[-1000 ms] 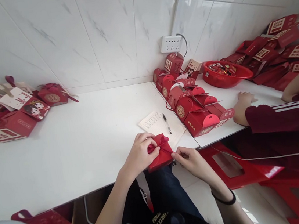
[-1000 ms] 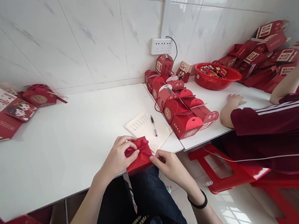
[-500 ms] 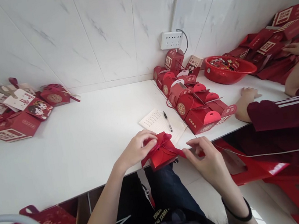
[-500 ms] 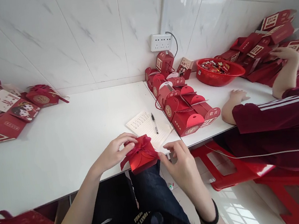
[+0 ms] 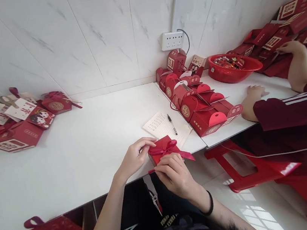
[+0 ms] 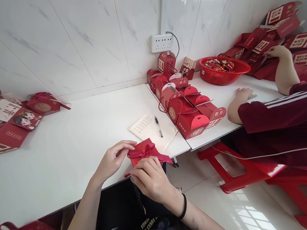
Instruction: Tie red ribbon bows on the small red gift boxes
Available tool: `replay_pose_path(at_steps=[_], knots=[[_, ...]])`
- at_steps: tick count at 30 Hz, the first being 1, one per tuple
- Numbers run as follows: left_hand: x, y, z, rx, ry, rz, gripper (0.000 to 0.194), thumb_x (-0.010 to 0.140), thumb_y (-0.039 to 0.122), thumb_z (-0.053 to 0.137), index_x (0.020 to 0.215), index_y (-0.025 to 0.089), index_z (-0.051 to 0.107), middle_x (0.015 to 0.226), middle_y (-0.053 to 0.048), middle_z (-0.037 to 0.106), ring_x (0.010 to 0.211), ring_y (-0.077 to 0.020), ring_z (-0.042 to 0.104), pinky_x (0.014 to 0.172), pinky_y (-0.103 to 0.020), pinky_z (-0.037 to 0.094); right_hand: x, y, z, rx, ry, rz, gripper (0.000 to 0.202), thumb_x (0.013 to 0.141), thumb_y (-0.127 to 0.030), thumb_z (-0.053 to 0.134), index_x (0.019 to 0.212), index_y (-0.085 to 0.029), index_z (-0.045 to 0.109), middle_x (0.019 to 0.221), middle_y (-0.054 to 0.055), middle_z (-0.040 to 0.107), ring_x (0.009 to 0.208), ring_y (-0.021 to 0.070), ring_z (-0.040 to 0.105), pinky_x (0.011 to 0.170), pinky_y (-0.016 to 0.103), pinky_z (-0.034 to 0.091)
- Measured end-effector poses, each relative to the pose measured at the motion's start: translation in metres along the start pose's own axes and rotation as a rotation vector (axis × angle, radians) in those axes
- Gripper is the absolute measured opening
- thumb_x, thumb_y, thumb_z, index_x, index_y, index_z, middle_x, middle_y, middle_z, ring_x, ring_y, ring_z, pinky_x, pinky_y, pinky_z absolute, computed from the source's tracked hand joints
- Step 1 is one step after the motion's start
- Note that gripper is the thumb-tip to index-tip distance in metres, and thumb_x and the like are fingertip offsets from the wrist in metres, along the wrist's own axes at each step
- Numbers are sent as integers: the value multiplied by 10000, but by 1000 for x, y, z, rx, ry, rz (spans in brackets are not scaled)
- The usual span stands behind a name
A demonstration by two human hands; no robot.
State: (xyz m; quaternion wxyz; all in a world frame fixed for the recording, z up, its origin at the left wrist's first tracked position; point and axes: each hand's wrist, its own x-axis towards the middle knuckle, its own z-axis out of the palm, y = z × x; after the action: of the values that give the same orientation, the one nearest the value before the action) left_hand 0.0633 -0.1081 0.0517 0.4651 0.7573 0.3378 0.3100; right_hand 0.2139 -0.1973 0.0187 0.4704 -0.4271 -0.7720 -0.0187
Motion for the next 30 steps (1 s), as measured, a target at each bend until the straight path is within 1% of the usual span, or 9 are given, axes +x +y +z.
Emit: replay_pose_path(at_steps=[4,9,17,21,23,25,26,28,30], knots=[[1,14,8,105,-37,43,153,847,234,492,934,204,614,1145,-45,583,1082,-195,530,957,-381,436,-6,4,-2,149,84,-13,184,844,-19,529,956,-165,541,834,53,610,851,181,562,744,350,466],[7,24,28,384,2,19,32,790,208,595,808,199,620,1124,-29,578,1081,-217,486,944,-406,434,-10,8,-2,142,53,-60,211,836,-17,545,970,-180,558,839,42,634,838,181,550,742,359,472],[12,11,36,346,91,18,86,775,193,605,691,194,620,1068,-25,594,1062,-207,480,940,-390,443,-5,8,-6,191,34,-64,130,847,-52,527,862,-175,566,711,25,589,705,156,518,664,329,454],[12,9,35,324,86,25,82,782,218,598,709,196,628,1066,-36,592,1069,-222,480,939,-413,441,-2,12,-20,361,-15,-57,105,865,-108,518,908,-188,572,772,23,626,770,165,570,742,350,458],[11,11,33,320,55,30,83,792,238,593,732,199,634,1090,-41,582,1079,-230,474,943,-426,434,-2,22,-31,398,73,89,130,894,-222,493,998,-188,563,891,56,628,877,197,575,793,376,455],[10,12,31,316,25,39,70,791,252,598,758,204,638,1115,-43,569,1087,-238,466,942,-437,431,-1,37,-41,303,185,357,238,903,-329,459,1065,-174,541,1014,97,596,956,227,551,807,387,443],[10,13,31,313,17,42,63,788,254,602,766,206,636,1125,-43,564,1092,-240,461,941,-440,430,0,45,-44,239,175,495,267,898,-367,457,1050,-167,545,1029,105,587,958,234,545,796,380,437],[9,14,31,312,19,41,50,781,246,607,762,204,628,1129,-43,560,1099,-241,453,943,-439,428,1,59,-48,211,14,722,290,881,-428,464,930,-162,568,930,85,601,864,222,554,739,345,429],[9,13,32,310,30,30,52,782,233,601,744,201,614,1123,-41,558,1103,-236,450,948,-431,423,2,65,-49,318,-169,861,329,854,-475,479,762,-166,547,744,38,575,709,187,531,654,303,407]])
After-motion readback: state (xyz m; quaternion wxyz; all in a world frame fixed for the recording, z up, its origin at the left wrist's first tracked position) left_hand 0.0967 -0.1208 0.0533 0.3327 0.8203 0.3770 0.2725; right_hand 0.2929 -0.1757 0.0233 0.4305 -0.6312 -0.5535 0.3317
